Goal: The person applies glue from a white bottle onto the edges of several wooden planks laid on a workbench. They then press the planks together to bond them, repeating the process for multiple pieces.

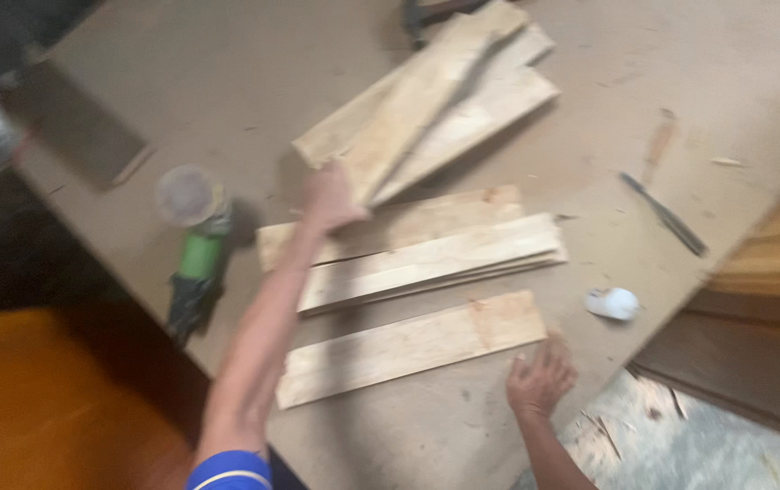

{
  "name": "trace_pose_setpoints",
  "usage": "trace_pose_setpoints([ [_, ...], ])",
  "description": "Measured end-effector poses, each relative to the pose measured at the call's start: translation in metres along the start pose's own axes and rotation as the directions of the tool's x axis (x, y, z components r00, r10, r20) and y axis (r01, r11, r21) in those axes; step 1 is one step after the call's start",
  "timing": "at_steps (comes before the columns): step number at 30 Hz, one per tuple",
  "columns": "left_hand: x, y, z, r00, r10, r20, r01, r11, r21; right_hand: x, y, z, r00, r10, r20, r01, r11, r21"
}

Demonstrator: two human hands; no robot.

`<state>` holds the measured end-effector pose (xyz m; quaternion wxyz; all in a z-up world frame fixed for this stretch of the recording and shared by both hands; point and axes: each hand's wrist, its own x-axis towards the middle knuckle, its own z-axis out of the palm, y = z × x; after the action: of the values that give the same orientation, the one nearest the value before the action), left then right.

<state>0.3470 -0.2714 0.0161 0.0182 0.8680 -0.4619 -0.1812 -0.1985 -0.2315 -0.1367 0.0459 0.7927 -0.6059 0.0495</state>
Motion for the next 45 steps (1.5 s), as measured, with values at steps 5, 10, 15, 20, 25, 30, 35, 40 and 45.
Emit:
trace_pose_setpoints([
  [5, -0.057, 0.053, 0.005, 0.995, -0.004, -0.100, -0.016, 0.980, -0.200, -0.001, -0.007, -0.018, 0.998, -0.011, 0.060, 0.002, 0.988, 0.153],
  [10, -0.077, 0.084, -0.003, 0.982, 0.079, 0.173, -0.016, 0.941, -0.337, 0.010, -0.027, -0.042, 0.999, 0.005, 0.034, -0.012, 0.982, 0.188],
  [15, -0.030, 0.049, 0.032, 0.943, 0.325, 0.076, -0.318, 0.944, -0.092, 0.011, -0.027, -0.061, 0.952, 0.046, 0.304, -0.119, 0.966, 0.227],
  [20, -0.014, -0.007, 0.007, 0.947, 0.320, 0.025, -0.318, 0.925, 0.209, 0.016, -0.035, -0.078, 0.947, 0.038, 0.320, -0.139, 0.944, 0.299],
  [25, -0.044, -0.022, -0.029, 0.987, 0.150, 0.054, -0.154, 0.984, 0.085, 0.019, -0.030, -0.068, 0.948, 0.056, 0.315, -0.141, 0.957, 0.254],
  [30, -0.058, -0.031, -0.026, 0.988, 0.040, 0.150, -0.038, 0.999, -0.011, 0.011, -0.021, -0.054, 0.953, 0.044, 0.298, -0.118, 0.965, 0.235],
  [35, -0.072, -0.037, -0.008, 0.987, 0.059, 0.149, -0.056, 0.998, -0.021, 0.022, -0.027, -0.073, 0.933, 0.059, 0.354, -0.116, 0.983, 0.142],
  [40, -0.081, -0.089, 0.010, 0.977, 0.207, 0.045, -0.209, 0.977, 0.046, 0.023, -0.022, -0.067, 0.941, 0.060, 0.334, -0.113, 0.983, 0.143],
  [45, -0.085, -0.079, -0.026, 0.945, 0.001, 0.326, -0.010, 1.000, 0.025, 0.018, -0.025, -0.065, 0.998, 0.010, 0.063, -0.020, 0.987, 0.158],
])
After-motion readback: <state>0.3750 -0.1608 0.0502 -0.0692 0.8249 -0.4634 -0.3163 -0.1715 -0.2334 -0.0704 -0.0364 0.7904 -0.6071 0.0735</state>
